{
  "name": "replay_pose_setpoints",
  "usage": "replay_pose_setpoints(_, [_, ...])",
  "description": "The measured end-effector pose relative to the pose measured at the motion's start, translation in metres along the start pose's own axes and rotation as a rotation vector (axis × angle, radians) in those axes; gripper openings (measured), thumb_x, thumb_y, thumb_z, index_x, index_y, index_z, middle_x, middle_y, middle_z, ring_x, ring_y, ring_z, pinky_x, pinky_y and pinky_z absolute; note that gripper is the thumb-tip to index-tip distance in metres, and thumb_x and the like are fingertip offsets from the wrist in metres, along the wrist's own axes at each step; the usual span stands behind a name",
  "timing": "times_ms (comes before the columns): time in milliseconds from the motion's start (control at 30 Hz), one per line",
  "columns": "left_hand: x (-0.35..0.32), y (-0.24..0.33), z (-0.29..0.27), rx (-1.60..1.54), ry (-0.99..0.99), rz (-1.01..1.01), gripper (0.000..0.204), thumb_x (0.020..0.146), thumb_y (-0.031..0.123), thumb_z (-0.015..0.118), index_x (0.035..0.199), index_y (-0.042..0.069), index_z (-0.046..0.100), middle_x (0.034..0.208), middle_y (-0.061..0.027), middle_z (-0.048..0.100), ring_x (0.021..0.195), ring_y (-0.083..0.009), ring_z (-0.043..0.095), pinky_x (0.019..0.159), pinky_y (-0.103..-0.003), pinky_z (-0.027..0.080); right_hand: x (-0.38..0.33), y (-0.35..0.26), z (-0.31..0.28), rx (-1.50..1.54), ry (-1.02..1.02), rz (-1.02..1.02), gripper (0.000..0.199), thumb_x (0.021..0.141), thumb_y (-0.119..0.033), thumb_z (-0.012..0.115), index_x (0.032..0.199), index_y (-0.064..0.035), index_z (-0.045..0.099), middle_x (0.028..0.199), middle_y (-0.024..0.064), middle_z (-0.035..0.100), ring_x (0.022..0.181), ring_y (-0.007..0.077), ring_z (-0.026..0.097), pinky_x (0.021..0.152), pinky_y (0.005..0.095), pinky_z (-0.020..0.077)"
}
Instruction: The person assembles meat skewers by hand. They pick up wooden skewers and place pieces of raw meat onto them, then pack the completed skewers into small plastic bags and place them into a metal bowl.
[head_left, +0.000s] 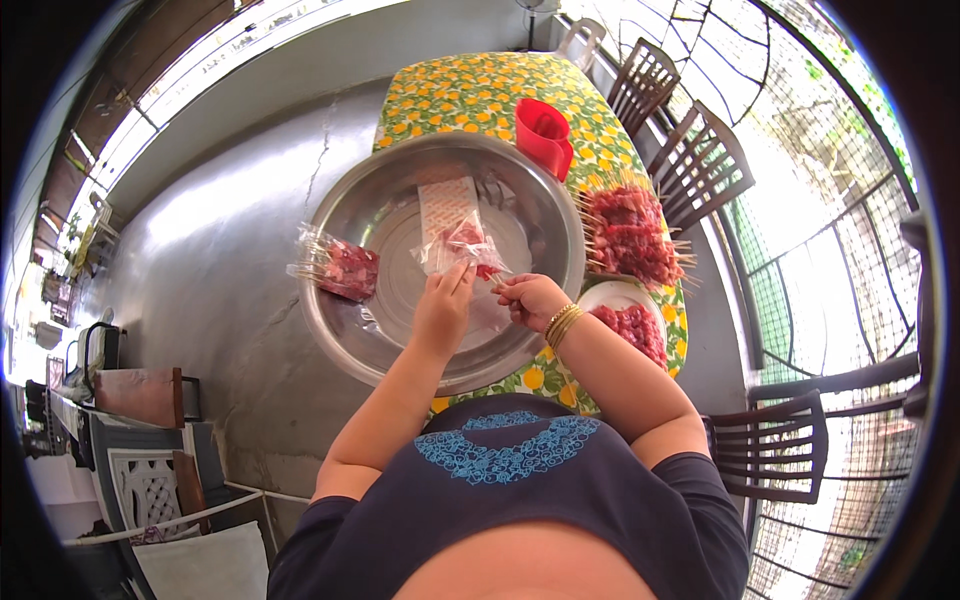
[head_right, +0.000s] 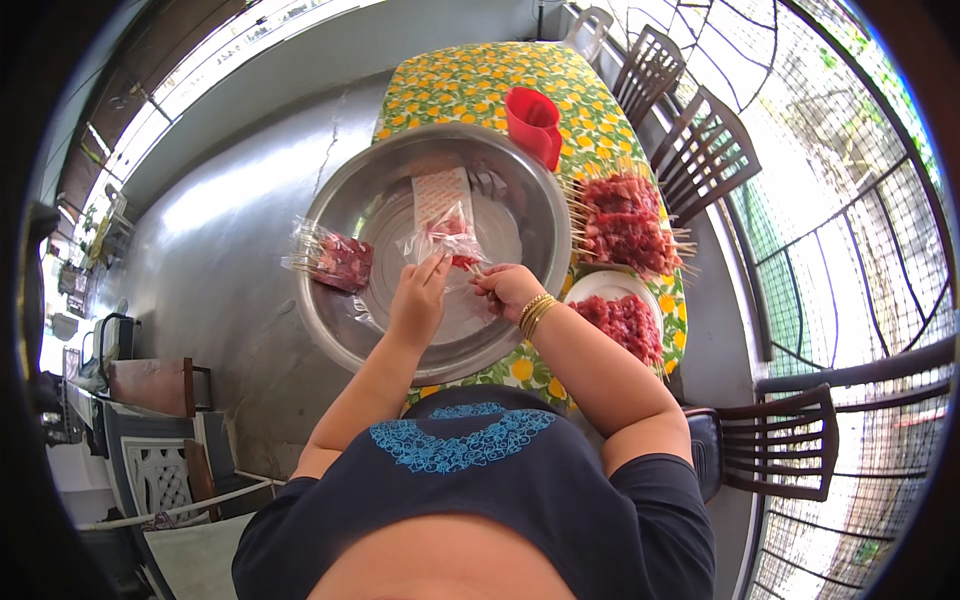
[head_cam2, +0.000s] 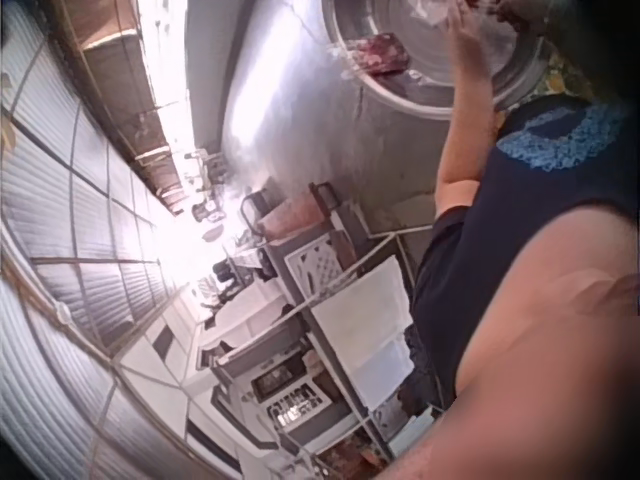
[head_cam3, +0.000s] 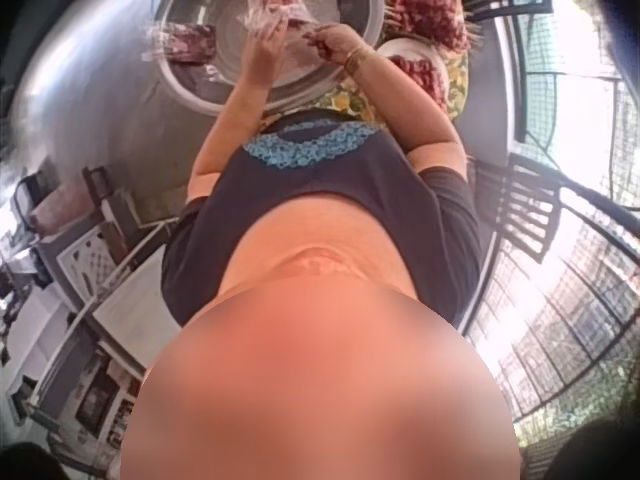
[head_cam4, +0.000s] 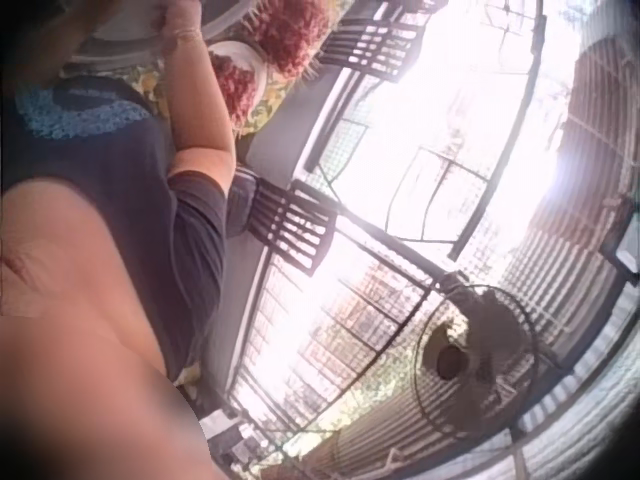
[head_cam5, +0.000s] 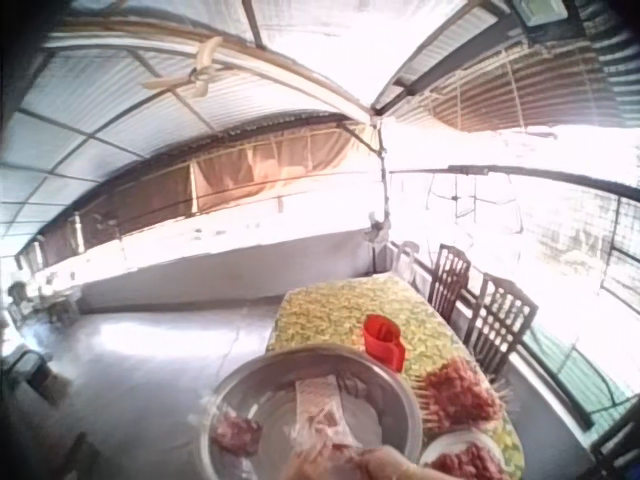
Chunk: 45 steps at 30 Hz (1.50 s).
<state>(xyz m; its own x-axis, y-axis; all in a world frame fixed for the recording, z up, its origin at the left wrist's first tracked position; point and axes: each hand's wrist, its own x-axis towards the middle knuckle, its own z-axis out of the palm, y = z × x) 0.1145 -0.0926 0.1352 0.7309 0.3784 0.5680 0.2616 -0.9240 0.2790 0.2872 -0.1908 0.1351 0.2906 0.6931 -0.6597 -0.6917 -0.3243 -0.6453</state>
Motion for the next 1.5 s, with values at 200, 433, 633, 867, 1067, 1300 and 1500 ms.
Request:
replay_pose_setpoints(200, [-0.032, -0.055, 0.028, 0.096, -0.106, -0.030, 0.042, 0.086, 0.001, 0.059, 0.127, 0.005, 0.064, 0.127, -0.0085, 0.063, 0.103, -0.0328, 0.059, 0.088, -0.039, 0.053, 0.098, 0.008, 0.008, -0.289, -0.002, 0.124, 0.005, 0.095, -0.004, 0.065, 0.098, -0.0056, 0.068, 0.082, 0.0046, 0.068, 0.057, 0.0097, 0.056, 0.048, 0.0255, 0.0445])
replay_pose_setpoints(433, [-0.046, -0.082, 0.074, 0.065, -0.405, -0.124, 0.031, 0.085, 0.000, 0.055, 0.114, 0.000, 0.066, 0.121, -0.0141, 0.064, 0.106, -0.0341, 0.060, 0.092, -0.041, 0.050, 0.170, 0.031, 0.011, -1.675, -0.021, -0.034, 0.027, 0.096, -0.028, 0.063, 0.087, -0.0060, 0.076, 0.090, 0.0123, 0.074, 0.076, 0.0237, 0.071, 0.066, 0.0385, 0.0563])
replay_pose_setpoints(633, [-0.050, -0.072, 0.074, 0.060, -0.476, -0.152, 0.018, 0.083, 0.004, 0.058, 0.098, 0.007, 0.066, 0.112, -0.0092, 0.059, 0.104, -0.0337, 0.057, 0.083, -0.044, 0.056, 0.112, -0.042, -0.031, -1.557, 0.426, -0.731, 0.026, 0.090, -0.017, 0.053, 0.099, -0.0103, 0.076, 0.099, 0.0158, 0.074, 0.096, 0.0343, 0.071, 0.084, 0.0478, 0.0559])
replay_pose_setpoints(867, [-0.053, -0.070, 0.074, 0.104, -0.506, -0.105, 0.008, 0.079, 0.004, 0.061, 0.083, 0.006, 0.067, 0.111, -0.0142, 0.057, 0.106, -0.0359, 0.055, 0.082, -0.045, 0.056, 0.031, -0.161, -0.228, -1.933, 0.967, -0.327, 0.023, 0.093, -0.014, 0.058, 0.111, -0.0131, 0.072, 0.112, 0.0093, 0.072, 0.111, 0.0291, 0.066, 0.085, 0.0449, 0.0565])
replay_pose_setpoints(1067, [-0.059, -0.067, 0.067, 0.140, -0.551, -0.143, 0.012, 0.078, 0.002, 0.061, 0.088, 0.006, 0.067, 0.120, -0.0148, 0.058, 0.110, -0.0365, 0.056, 0.083, -0.046, 0.056, 0.036, -0.171, -0.299, -1.995, 0.879, -0.373, 0.023, 0.093, -0.017, 0.059, 0.107, -0.0140, 0.076, 0.119, 0.0099, 0.070, 0.122, 0.0314, 0.060, 0.093, 0.0446, 0.0544])
replay_pose_setpoints(1300, [-0.057, -0.066, 0.063, 0.180, -0.542, -0.167, 0.017, 0.079, 0.001, 0.059, 0.094, 0.007, 0.066, 0.124, -0.0153, 0.059, 0.112, -0.0375, 0.057, 0.084, -0.046, 0.056, 0.048, -0.204, -0.322, -2.083, 0.620, -0.370, 0.019, 0.089, -0.012, 0.063, 0.102, -0.0106, 0.076, 0.111, 0.0141, 0.072, 0.111, 0.0337, 0.066, 0.093, 0.0413, 0.0558])
replay_pose_setpoints(1500, [-0.059, -0.066, 0.061, 0.165, -0.519, -0.212, 0.018, 0.080, 0.001, 0.058, 0.094, 0.007, 0.067, 0.124, -0.0149, 0.060, 0.111, -0.0382, 0.057, 0.085, -0.047, 0.057, 0.050, -0.224, -0.329, -2.075, 0.389, -0.331, 0.013, 0.084, -0.012, 0.066, 0.091, -0.0108, 0.077, 0.099, 0.0127, 0.074, 0.099, 0.0336, 0.069, 0.088, 0.0425, 0.0557])
